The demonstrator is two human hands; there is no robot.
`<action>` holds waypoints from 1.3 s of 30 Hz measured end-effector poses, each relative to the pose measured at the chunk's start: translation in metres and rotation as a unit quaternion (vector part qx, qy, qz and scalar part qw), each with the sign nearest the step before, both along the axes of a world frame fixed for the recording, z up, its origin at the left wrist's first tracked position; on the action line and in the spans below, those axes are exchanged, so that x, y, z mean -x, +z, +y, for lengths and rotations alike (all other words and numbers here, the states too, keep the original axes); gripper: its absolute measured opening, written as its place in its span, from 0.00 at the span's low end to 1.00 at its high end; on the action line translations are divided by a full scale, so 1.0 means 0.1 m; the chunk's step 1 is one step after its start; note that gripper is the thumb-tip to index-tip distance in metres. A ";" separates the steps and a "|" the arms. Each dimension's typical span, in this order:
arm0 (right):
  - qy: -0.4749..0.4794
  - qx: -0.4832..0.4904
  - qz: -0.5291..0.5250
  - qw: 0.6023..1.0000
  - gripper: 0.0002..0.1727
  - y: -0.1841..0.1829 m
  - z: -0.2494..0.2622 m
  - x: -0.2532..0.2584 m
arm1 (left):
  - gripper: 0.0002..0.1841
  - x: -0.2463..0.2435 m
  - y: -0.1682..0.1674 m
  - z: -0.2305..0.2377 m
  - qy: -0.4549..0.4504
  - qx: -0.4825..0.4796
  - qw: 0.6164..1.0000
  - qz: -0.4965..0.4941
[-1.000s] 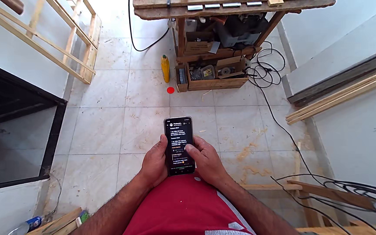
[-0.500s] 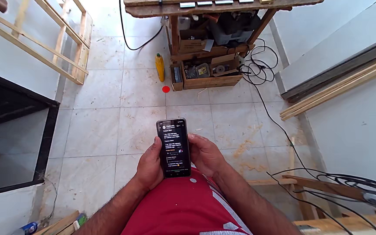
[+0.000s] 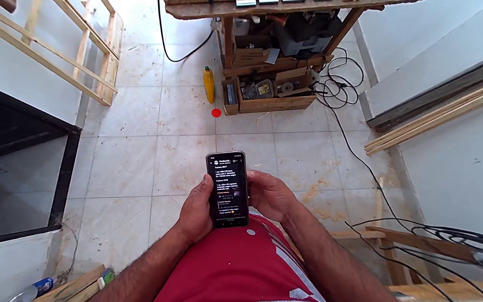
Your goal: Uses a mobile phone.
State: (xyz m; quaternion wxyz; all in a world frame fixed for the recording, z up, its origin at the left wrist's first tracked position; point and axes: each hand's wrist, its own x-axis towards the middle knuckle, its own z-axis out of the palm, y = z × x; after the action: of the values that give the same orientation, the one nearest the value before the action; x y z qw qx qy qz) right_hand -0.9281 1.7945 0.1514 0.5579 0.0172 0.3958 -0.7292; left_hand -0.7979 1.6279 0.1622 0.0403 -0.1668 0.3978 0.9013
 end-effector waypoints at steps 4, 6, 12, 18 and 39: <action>0.002 0.005 0.002 1.000 0.20 -0.01 0.01 0.01 | 0.34 0.01 0.00 0.00 -0.001 -0.005 1.000 0.004; 0.002 0.003 0.001 1.000 0.21 -0.01 0.01 0.01 | 0.34 0.01 0.00 0.00 -0.001 -0.005 1.000 0.005; 0.005 0.000 0.000 1.000 0.21 0.01 0.01 0.01 | 0.34 0.01 0.01 0.01 0.001 0.002 1.000 0.003; 0.006 -0.004 0.003 1.000 0.22 0.04 0.01 0.02 | 0.34 0.02 0.03 0.01 0.002 0.019 1.000 0.002; -0.014 -0.314 0.468 0.826 0.38 0.15 -0.32 -0.42 | 0.34 0.09 0.02 0.05 0.052 0.039 0.998 -0.015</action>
State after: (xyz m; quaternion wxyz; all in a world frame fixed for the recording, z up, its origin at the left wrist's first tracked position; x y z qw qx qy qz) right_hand -0.8858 1.7620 0.1659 0.2602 -0.1462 0.8167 -0.4939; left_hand -0.8066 1.6325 0.1641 -0.0075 -0.2023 0.4230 0.8832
